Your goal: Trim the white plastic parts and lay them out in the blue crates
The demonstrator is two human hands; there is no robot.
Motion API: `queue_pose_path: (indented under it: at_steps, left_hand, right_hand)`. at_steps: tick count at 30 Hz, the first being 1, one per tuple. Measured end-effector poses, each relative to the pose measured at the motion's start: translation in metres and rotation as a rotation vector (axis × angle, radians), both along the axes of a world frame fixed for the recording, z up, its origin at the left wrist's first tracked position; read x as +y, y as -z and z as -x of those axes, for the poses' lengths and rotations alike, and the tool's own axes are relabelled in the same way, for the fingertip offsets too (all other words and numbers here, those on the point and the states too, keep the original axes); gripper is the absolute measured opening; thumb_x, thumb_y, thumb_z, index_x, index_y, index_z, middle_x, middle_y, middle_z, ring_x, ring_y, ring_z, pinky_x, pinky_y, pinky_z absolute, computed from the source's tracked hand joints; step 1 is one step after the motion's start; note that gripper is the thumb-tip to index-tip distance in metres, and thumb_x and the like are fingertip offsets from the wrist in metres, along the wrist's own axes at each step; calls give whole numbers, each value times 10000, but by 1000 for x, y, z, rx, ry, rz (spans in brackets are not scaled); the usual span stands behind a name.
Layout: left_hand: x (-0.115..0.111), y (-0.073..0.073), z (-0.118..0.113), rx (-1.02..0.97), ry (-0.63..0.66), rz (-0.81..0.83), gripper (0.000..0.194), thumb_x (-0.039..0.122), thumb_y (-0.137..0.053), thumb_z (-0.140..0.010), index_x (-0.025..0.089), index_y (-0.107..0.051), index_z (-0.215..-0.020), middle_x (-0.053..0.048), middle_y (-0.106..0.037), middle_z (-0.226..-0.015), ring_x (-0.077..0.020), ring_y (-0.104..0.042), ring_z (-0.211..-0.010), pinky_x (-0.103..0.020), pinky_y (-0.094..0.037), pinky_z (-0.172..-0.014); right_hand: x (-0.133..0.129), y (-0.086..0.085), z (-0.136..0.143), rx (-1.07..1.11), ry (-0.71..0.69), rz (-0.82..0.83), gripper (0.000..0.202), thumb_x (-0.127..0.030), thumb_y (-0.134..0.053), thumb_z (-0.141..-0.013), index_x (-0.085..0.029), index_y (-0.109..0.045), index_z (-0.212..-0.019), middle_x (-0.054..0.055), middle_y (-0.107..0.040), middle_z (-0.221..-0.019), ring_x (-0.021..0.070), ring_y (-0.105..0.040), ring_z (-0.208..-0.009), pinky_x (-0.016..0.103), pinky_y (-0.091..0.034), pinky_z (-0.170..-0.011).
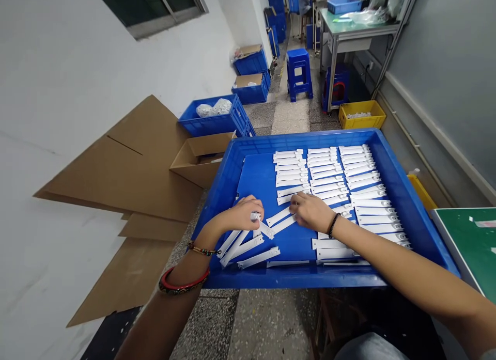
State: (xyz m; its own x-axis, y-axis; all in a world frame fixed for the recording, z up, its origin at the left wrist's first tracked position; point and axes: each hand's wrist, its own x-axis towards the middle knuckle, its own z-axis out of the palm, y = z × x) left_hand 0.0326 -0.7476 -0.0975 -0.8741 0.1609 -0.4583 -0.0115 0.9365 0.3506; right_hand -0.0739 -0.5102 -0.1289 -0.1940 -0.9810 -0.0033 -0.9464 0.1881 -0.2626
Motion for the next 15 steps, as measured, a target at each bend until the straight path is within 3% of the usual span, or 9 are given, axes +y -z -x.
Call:
queue_pose_path:
  at_steps: [3,10,15]
  left_hand:
    - [2,-3,-1,-28,-34,-21,104,210,-579,-702,197,-607,-603,-35,-672,-850,-243,-513,-999,-339,-378,-912]
    - [-2,-4,-3,3,-47,-45,289,268,-503,-707,188,-449,-434,-41,-648,-689,-228,-514,-900,-329,-379,-870]
    - [-7,-1,-5,1,-76,-89,264,260,-512,-687,196,-492,-432,-14,-531,-524,-178,-515,-723,-286,-404,-754]
  right_hand:
    - [-1,2,1,8,-14,12,216,-187,-591,-903,-154,-694,-1090,147,-618,-1269,272,-573,-1134,402,-504,-949]
    - [-1,2,3,51,59,-17,172,-208,-565,-927,-135,-701,-1003,152,-646,-1157,265,-590,-1046,384,-506,-864]
    - [1,0,6,89,144,-36,160,-173,-550,-926,-118,-685,-992,155,-646,-1124,274,-577,-1033,378,-480,-849]
